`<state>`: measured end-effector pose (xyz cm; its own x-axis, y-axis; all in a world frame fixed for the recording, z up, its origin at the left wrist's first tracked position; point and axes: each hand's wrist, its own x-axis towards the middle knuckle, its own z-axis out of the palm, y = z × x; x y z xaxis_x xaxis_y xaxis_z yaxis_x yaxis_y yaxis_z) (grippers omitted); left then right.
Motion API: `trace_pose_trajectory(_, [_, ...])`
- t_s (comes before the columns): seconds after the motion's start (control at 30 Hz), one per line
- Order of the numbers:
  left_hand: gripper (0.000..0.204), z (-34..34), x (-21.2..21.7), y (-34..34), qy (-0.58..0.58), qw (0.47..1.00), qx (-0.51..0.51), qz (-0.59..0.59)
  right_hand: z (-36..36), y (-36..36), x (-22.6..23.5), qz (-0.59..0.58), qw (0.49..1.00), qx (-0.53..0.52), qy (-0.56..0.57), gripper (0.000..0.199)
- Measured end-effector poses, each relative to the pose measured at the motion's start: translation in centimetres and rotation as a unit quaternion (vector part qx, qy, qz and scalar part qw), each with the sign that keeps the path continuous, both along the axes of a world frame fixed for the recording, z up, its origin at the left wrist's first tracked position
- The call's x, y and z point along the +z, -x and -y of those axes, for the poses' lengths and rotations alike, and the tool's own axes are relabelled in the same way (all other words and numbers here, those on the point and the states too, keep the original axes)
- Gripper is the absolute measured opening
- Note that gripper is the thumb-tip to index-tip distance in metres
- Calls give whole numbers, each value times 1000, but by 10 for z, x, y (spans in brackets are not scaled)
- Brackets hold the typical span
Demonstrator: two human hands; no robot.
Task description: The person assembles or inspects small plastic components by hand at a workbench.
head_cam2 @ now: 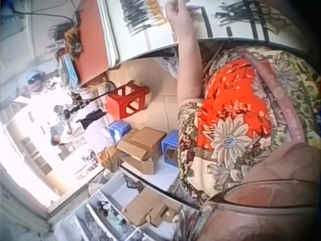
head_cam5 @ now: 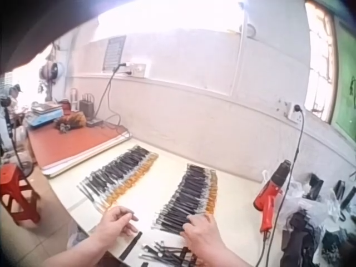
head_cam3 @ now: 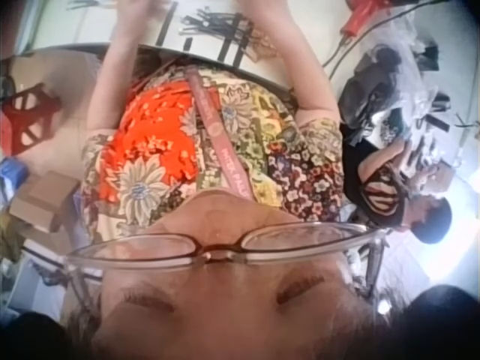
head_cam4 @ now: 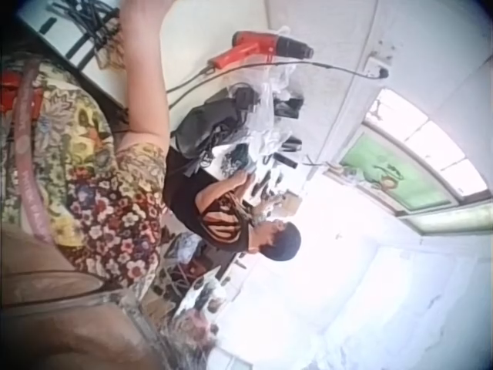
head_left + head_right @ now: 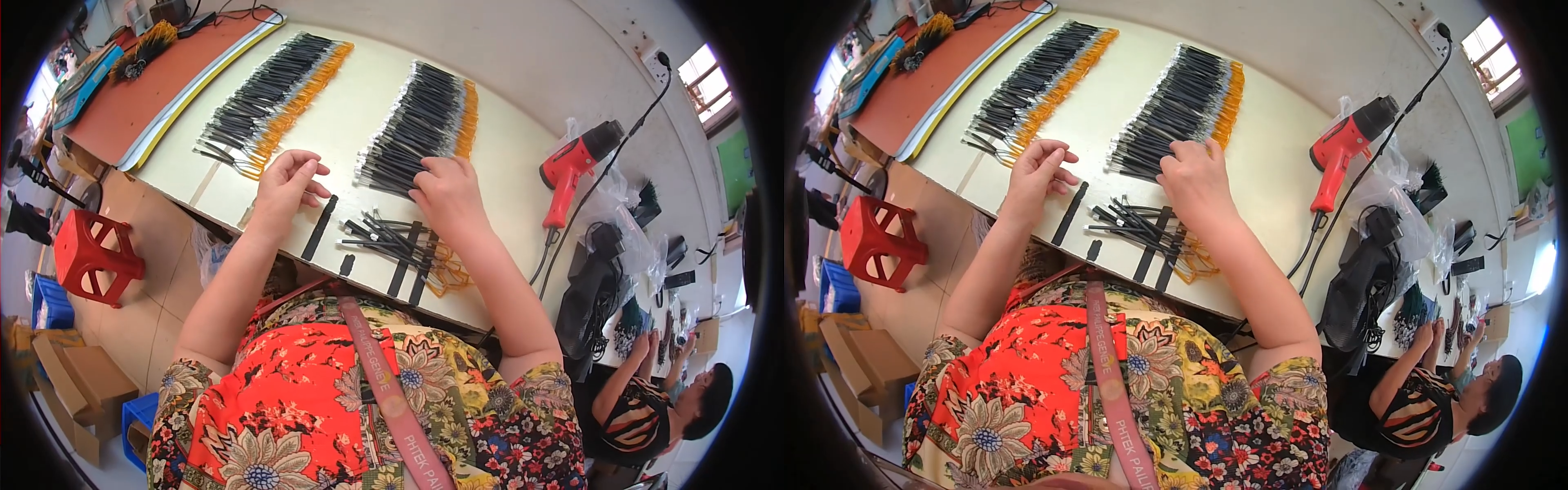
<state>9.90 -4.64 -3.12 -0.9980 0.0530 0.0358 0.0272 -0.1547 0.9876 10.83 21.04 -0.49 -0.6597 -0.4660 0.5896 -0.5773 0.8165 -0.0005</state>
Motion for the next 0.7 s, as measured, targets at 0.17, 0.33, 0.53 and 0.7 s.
trace_pose_trajectory(0.17, [18, 1, 1, -3, 3, 1000, -10, -7, 8, -26, 13, 221, 973, 70, -5, 15])
trace_pose_trajectory(0.33, [15, -6, 3, -5, 48, 997, -55, -27, 14, -37, 2, 174, 980, 97, -6, 12])
trace_pose_trajectory(0.53, [17, -13, 8, -11, 87, 991, -86, -47, 13, -45, 23, 322, 944, -17, 70, 11])
trace_pose_trajectory(0.7, [22, -25, 18, -16, 50, 986, -156, -40, 5, -42, 27, 398, 890, 21, 222, 12])
